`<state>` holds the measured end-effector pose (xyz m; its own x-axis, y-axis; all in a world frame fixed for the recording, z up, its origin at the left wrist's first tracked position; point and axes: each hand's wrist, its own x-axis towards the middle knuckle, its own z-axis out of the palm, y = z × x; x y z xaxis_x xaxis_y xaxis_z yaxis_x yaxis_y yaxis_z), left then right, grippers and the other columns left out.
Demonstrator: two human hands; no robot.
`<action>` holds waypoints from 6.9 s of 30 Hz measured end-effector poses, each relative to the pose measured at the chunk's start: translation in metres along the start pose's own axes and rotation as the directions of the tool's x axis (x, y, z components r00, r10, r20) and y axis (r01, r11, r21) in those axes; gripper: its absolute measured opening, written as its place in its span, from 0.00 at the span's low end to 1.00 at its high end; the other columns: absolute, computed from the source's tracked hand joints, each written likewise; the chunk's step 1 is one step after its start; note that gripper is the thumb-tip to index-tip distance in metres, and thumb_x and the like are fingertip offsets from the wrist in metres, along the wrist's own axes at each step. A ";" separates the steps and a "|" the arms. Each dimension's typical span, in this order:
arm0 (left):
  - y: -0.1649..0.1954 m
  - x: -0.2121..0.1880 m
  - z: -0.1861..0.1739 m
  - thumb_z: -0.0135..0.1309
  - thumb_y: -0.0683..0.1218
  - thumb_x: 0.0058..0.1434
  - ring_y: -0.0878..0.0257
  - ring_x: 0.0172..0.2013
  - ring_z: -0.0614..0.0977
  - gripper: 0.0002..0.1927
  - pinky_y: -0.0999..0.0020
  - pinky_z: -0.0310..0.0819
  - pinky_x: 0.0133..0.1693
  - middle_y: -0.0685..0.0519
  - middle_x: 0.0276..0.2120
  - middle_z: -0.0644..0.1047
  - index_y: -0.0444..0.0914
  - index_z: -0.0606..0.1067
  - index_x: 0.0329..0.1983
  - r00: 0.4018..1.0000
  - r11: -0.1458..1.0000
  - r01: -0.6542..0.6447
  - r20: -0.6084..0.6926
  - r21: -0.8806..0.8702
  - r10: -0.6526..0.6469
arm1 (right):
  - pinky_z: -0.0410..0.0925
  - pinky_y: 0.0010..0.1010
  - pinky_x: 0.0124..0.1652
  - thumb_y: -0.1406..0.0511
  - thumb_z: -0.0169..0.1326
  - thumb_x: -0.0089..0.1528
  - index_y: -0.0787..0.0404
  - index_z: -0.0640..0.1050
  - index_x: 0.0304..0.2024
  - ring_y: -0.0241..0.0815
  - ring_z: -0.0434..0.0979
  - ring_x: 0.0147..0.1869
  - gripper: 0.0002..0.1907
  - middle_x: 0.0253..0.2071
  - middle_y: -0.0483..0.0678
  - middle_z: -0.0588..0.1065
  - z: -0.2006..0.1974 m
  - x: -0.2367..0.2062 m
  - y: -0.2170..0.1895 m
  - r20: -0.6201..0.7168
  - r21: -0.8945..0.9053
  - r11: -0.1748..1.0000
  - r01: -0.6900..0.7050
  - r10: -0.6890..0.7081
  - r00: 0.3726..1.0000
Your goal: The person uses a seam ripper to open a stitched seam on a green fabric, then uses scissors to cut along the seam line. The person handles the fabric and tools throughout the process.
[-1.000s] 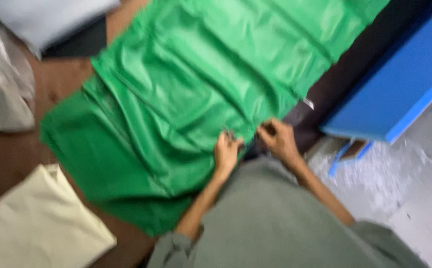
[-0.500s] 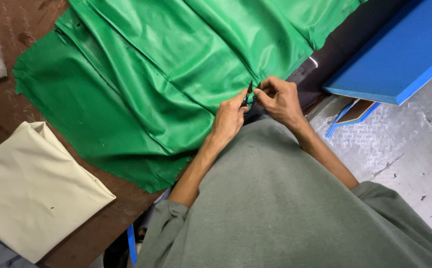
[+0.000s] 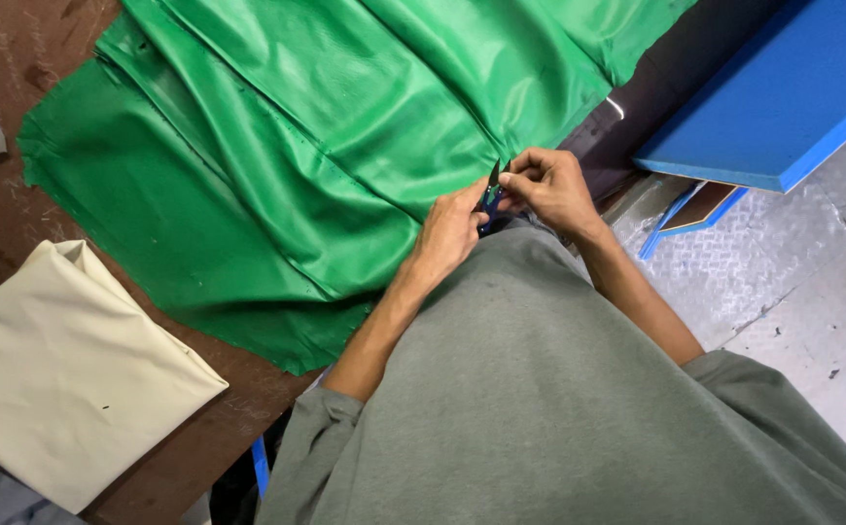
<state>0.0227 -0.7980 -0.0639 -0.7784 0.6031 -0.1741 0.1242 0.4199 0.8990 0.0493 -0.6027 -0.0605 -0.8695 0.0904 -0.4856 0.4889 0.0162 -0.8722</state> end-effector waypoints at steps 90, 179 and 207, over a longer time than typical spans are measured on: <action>-0.041 0.100 0.020 0.61 0.43 0.64 0.60 0.36 0.84 0.06 0.67 0.77 0.39 0.49 0.36 0.82 0.35 0.81 0.41 0.983 0.993 -0.110 0.141 -0.052 0.116 | 0.69 0.22 0.41 0.71 0.69 0.62 0.64 0.77 0.44 0.28 0.74 0.39 0.13 0.38 0.42 0.78 -0.014 0.022 0.116 -0.415 0.241 0.955 0.171 -0.058 0.908; -0.049 -0.067 -0.060 0.63 0.49 0.58 0.52 0.44 0.76 0.14 0.56 0.69 0.46 0.51 0.42 0.77 0.39 0.80 0.45 0.977 0.931 -0.062 -0.170 0.359 0.130 | 0.68 0.31 0.33 0.71 0.63 0.62 0.61 0.83 0.45 0.41 0.76 0.32 0.08 0.30 0.49 0.75 0.050 0.012 0.034 0.391 -0.348 0.762 0.546 -0.411 0.823; -0.019 -0.052 -0.075 0.64 0.32 0.56 0.50 0.45 0.83 0.14 0.59 0.80 0.48 0.45 0.48 0.79 0.31 0.77 0.45 0.873 0.923 -0.257 -0.342 0.286 0.349 | 0.71 0.41 0.36 0.64 0.55 0.69 0.66 0.73 0.47 0.58 0.80 0.40 0.11 0.38 0.61 0.78 0.057 -0.017 -0.076 0.379 -0.489 0.746 0.452 -0.285 0.881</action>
<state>0.0149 -0.8884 -0.0423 -0.8465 0.4406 0.2989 0.4904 0.4268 0.7598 0.0228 -0.6623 0.0106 -0.9319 -0.3020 -0.2010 0.0065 0.5401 -0.8416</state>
